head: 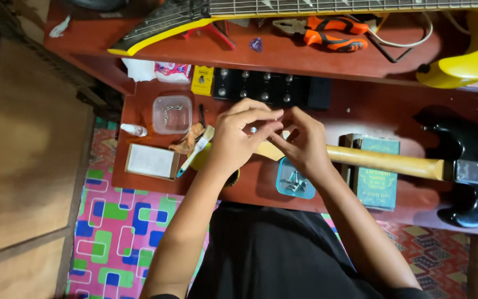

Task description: The person uses a screwdriver to tighten the tuning pegs on the headstock of a guitar neck. They then flip the guitar neck over and place it on the table.

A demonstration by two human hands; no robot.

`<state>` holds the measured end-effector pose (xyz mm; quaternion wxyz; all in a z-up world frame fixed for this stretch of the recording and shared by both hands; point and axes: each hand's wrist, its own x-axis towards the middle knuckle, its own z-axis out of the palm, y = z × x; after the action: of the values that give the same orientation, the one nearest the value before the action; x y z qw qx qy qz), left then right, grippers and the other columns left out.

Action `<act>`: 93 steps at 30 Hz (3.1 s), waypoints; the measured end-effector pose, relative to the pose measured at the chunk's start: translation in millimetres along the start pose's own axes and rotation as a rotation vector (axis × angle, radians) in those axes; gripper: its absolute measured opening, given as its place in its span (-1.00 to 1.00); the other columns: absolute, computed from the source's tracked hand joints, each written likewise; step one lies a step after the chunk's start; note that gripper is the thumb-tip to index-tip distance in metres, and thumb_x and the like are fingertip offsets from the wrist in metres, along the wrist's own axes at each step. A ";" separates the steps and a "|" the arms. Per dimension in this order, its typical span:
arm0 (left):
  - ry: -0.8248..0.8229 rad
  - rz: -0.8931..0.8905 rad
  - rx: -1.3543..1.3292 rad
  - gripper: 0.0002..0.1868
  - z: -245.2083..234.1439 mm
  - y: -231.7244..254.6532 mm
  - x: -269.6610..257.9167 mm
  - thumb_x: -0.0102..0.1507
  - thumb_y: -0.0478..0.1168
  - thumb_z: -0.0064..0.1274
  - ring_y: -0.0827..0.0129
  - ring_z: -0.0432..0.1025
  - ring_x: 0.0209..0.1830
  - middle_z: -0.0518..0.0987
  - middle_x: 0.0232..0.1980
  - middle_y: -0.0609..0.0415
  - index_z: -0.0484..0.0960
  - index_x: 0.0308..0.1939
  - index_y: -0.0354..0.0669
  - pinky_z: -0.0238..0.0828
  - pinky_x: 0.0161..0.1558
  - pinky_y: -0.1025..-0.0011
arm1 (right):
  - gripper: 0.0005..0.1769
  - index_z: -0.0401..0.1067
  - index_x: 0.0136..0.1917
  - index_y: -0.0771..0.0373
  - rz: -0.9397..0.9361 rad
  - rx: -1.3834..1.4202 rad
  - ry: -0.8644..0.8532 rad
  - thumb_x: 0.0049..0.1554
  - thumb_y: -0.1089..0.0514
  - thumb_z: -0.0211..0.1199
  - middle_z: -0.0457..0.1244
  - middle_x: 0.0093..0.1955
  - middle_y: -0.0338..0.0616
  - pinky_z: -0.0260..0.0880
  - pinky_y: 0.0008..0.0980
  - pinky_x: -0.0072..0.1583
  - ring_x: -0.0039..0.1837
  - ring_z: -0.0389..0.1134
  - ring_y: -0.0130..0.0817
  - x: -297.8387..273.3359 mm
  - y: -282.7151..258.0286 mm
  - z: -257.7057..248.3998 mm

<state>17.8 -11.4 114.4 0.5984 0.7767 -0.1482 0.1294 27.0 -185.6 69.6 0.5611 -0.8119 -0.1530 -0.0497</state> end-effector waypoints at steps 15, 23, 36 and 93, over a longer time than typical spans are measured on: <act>0.029 -0.149 0.044 -0.74 18.3 24.2 -11.5 0.26 -0.26 0.24 0.28 0.61 0.03 0.71 -0.04 0.09 0.73 0.04 -0.04 0.52 0.08 0.34 | -0.76 0.39 -0.18 0.30 -0.080 0.109 -0.119 0.03 0.28 0.48 0.25 -0.30 -0.02 0.37 -0.39 -0.28 -0.25 0.33 -0.20 14.6 22.0 -11.4; -0.070 0.021 0.102 -0.81 14.5 26.9 -10.1 0.26 -0.32 0.22 0.21 0.57 -0.03 0.64 -0.05 0.06 0.74 -0.04 -0.09 0.48 0.08 0.30 | -0.84 0.39 -0.28 0.18 -0.122 -0.120 -0.118 0.07 0.26 0.35 0.20 -0.33 -0.18 0.31 -0.26 -0.29 -0.27 0.34 -0.10 1.5 -2.8 -20.7; -0.265 0.104 -0.060 -0.79 -14.5 -9.2 16.9 0.29 -0.38 0.15 0.22 0.58 -0.06 0.63 -0.08 0.06 0.76 -0.04 -0.07 0.53 0.04 0.30 | -0.79 0.44 -0.24 0.26 0.033 -0.062 0.090 0.01 0.26 0.49 0.25 -0.32 -0.11 0.31 -0.36 -0.33 -0.21 0.40 -0.16 -3.0 -18.8 -3.7; 0.036 0.015 0.285 -0.74 16.9 3.6 -16.8 0.16 -0.19 0.38 0.40 0.62 -0.16 0.70 -0.18 0.26 0.78 -0.07 0.11 0.48 -0.01 0.44 | -0.88 0.44 -0.26 0.09 -0.014 -0.125 -0.112 0.04 0.16 0.38 0.25 -0.33 -0.20 0.40 -0.29 -0.12 -0.22 0.40 -0.11 3.1 -23.5 -19.1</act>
<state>1.3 -27.3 107.1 0.4836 0.8502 -0.1234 0.1675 24.5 -195.1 98.5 0.4997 -0.8458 -0.1863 -0.0174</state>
